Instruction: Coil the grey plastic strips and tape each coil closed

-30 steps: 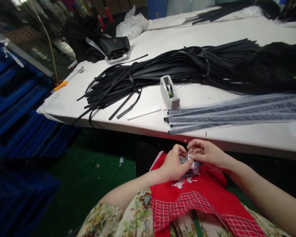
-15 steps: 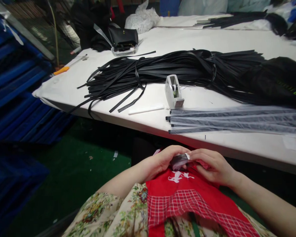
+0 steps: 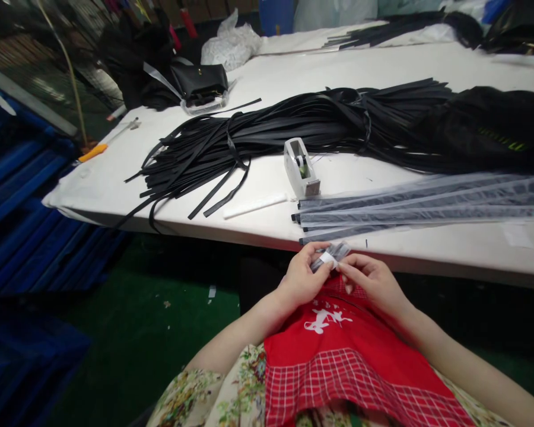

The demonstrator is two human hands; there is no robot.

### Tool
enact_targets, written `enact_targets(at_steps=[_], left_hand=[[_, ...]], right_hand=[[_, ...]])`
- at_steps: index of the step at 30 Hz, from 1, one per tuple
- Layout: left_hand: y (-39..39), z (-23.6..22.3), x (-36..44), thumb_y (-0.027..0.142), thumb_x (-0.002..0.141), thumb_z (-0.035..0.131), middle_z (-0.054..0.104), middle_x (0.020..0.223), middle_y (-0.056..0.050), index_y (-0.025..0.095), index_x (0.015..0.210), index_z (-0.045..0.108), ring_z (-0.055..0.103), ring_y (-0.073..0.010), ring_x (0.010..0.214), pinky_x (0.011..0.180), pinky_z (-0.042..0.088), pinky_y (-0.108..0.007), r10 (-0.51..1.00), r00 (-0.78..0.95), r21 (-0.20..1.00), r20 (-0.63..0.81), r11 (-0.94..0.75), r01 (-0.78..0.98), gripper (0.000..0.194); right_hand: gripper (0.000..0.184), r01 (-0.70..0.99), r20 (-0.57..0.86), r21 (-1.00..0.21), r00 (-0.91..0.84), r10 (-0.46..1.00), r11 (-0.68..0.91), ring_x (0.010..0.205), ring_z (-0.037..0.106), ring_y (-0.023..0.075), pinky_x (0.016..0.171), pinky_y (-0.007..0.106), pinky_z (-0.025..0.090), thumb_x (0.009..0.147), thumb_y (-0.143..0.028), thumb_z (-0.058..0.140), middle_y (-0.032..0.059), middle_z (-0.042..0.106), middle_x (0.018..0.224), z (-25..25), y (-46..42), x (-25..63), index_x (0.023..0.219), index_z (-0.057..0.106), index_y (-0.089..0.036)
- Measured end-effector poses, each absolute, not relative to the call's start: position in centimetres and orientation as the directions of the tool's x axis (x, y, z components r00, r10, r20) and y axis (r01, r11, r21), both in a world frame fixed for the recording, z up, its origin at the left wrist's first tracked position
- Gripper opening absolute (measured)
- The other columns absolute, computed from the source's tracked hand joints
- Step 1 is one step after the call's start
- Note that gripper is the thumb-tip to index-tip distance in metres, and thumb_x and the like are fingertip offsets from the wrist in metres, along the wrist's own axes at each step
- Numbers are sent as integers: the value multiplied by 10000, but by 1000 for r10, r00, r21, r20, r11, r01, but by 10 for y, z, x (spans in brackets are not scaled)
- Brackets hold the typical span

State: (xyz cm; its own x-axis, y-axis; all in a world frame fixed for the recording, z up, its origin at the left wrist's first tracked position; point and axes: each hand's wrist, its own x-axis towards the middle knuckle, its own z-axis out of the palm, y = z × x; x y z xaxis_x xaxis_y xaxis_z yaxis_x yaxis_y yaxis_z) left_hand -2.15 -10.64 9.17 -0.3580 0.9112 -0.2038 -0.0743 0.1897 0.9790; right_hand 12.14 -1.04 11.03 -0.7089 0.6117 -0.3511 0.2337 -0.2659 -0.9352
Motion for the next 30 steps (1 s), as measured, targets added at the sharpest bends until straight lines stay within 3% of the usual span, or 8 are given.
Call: enact_targets(at_steps=[5, 13, 18, 22, 26, 30], left_hand=[[-106, 88, -21, 293, 869, 591, 652, 796, -4, 181, 1204, 543, 577, -105, 647, 628, 474, -220, 906, -364, 977, -215, 199, -81, 357], [-107, 92, -20, 272, 856, 587, 686, 889, -26, 179, 1215, 551, 625, -132, 742, 718, 510, -254, 909, -351, 974, -225, 212, -74, 373], [-109, 92, -18, 282, 886, 526, 708, 950, -39, 181, 1172, 601, 631, -135, 773, 730, 514, -257, 904, -374, 978, -206, 197, -63, 312], [-106, 97, -19, 356, 841, 643, 732, 933, -50, 174, 1125, 636, 652, -151, 754, 714, 533, -273, 861, -477, 973, -178, 228, 47, 337], [-101, 110, -22, 313, 913, 555, 746, 920, -66, 183, 981, 719, 680, -181, 852, 819, 544, -320, 833, -551, 954, 41, 131, 269, 220], [-100, 119, -17, 242, 930, 528, 762, 951, -59, 203, 887, 744, 694, -172, 923, 889, 545, -313, 856, -472, 912, 210, 3, 411, 224]], right_hand=[[346, 202, -374, -919, -720, 585, -340, 444, 482, 92, 473, 233, 396, 752, -509, 745, -29, 575, 541, 101, -12, 124, 715, 642, -181], [433, 289, -421, -905, -706, 570, -312, 408, 458, 100, 442, 244, 339, 718, -588, 736, -27, 553, 480, 99, -12, 122, 666, 621, -174], [410, 294, -405, -914, -698, 590, -279, 406, 462, 102, 449, 244, 351, 741, -563, 725, -31, 546, 465, 94, -13, 123, 649, 610, -180], [403, 291, -415, -909, -714, 564, -300, 445, 501, 108, 479, 249, 407, 720, -559, 737, -11, 602, 543, 90, -13, 121, 658, 631, -176], [393, 252, -438, -884, -739, 512, -393, 581, 597, 142, 601, 277, 487, 676, -515, 786, 31, 693, 702, 82, -12, 118, 821, 717, -157], [380, 217, -479, -849, -702, 527, -482, 549, 561, 145, 587, 287, 466, 602, -494, 842, 31, 650, 583, 74, -16, 116, 649, 694, -147]])
